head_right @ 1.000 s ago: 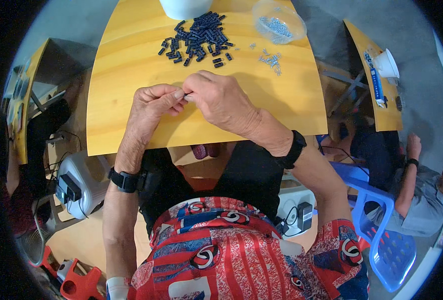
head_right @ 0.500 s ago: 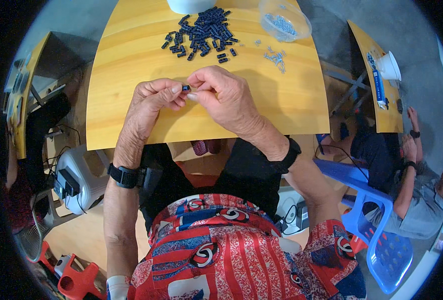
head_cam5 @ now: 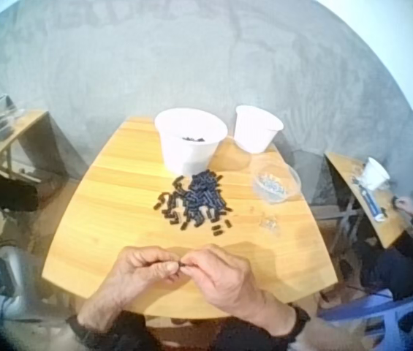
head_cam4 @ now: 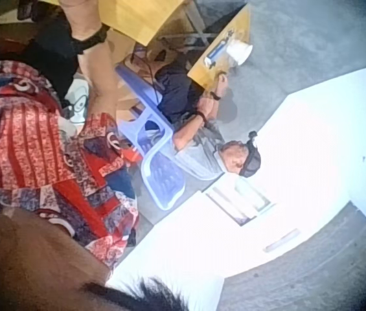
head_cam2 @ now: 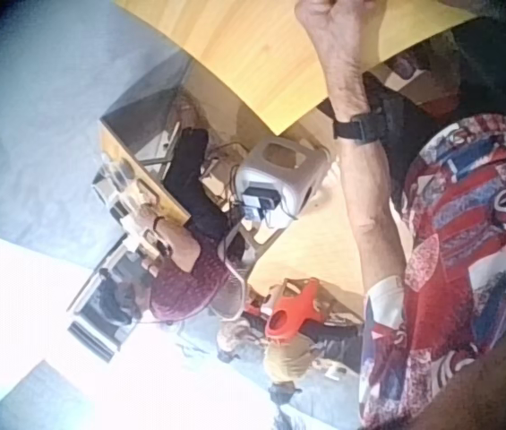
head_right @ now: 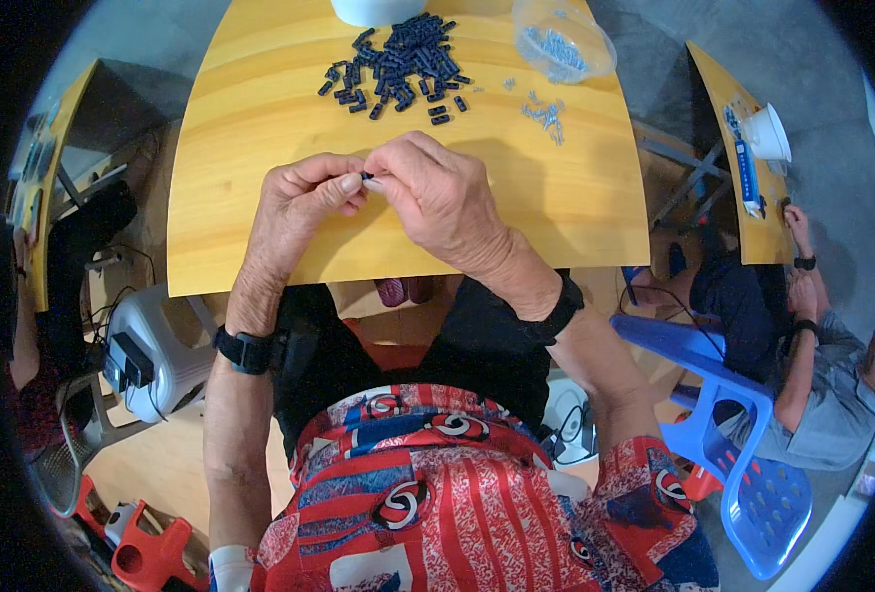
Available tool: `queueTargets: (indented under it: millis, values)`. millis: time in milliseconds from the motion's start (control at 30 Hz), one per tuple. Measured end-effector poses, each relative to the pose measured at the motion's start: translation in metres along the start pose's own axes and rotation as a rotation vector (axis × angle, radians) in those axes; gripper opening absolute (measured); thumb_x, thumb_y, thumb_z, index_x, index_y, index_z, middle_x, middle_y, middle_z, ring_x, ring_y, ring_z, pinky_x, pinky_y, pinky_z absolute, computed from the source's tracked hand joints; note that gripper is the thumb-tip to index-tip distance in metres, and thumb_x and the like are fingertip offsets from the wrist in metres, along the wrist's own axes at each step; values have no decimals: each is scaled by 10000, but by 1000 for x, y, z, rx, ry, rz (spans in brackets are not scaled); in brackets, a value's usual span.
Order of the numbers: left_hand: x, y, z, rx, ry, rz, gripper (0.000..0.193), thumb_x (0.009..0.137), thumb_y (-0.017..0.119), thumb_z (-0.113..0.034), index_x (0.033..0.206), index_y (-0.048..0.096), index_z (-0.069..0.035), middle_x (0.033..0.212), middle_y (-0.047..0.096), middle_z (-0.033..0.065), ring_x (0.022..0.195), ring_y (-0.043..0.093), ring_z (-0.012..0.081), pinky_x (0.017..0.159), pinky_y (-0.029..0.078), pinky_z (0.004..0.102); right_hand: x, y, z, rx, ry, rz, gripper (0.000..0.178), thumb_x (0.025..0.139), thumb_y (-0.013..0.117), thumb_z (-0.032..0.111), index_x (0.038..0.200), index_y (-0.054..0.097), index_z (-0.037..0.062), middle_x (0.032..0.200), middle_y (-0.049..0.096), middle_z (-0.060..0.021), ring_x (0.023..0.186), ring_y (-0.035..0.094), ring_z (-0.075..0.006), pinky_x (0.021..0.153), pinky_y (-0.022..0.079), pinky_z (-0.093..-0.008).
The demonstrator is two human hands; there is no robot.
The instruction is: The person is manually assembling small black plastic components by inserting one part into another.
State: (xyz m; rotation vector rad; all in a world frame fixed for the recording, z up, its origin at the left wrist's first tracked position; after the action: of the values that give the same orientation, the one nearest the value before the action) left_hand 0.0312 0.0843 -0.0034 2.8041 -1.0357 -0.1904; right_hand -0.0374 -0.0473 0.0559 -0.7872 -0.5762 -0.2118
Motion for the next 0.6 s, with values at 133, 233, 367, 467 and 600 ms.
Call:
queueTargets:
  millis: [133,233,367,467,600]
  values:
    - [-2,-1,-1,-30,-7,-43,147,836,678,-104,929,681,10,794,661,32,701,589,80,673,492,221,-1,-2,1,3,-34,-21,89,749,654,13,813,594,29,759,581,-104,682,614,-277,574,489,-339]
    - [-3,-5,5,-39,-78,-17,143,797,711,-62,909,677,19,767,658,33,657,577,79,632,490,219,-4,1,2,0,-49,-12,83,741,652,3,799,598,28,739,566,-100,658,605,-274,557,480,-346]
    - [-1,-3,2,-55,-76,23,138,796,710,-49,909,676,21,756,654,33,642,571,80,611,484,214,-5,3,0,9,-28,-24,82,739,653,5,799,601,30,736,564,-97,648,604,-269,547,477,-347]
    - [0,-4,3,-46,-103,16,134,799,707,-51,910,677,20,743,651,33,625,566,80,593,479,211,-4,4,0,3,-22,-36,79,740,655,10,795,602,32,730,562,-89,639,602,-262,539,478,-348]
    - [3,-4,5,-32,-91,21,142,809,703,-66,922,681,16,735,650,35,612,563,79,582,477,211,-3,5,1,-22,-57,-36,69,748,648,11,790,597,29,732,561,-85,629,601,-259,534,482,-346]
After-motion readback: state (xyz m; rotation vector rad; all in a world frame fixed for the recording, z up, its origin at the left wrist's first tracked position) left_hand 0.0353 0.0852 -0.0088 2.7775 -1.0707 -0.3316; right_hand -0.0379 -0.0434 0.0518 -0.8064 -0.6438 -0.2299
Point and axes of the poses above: each hand's wrist, its own x-axis towards the middle knuckle, its own y-axis out of the palm, z = x × y, the point moved 5 cm from there along x, towards the middle knuckle
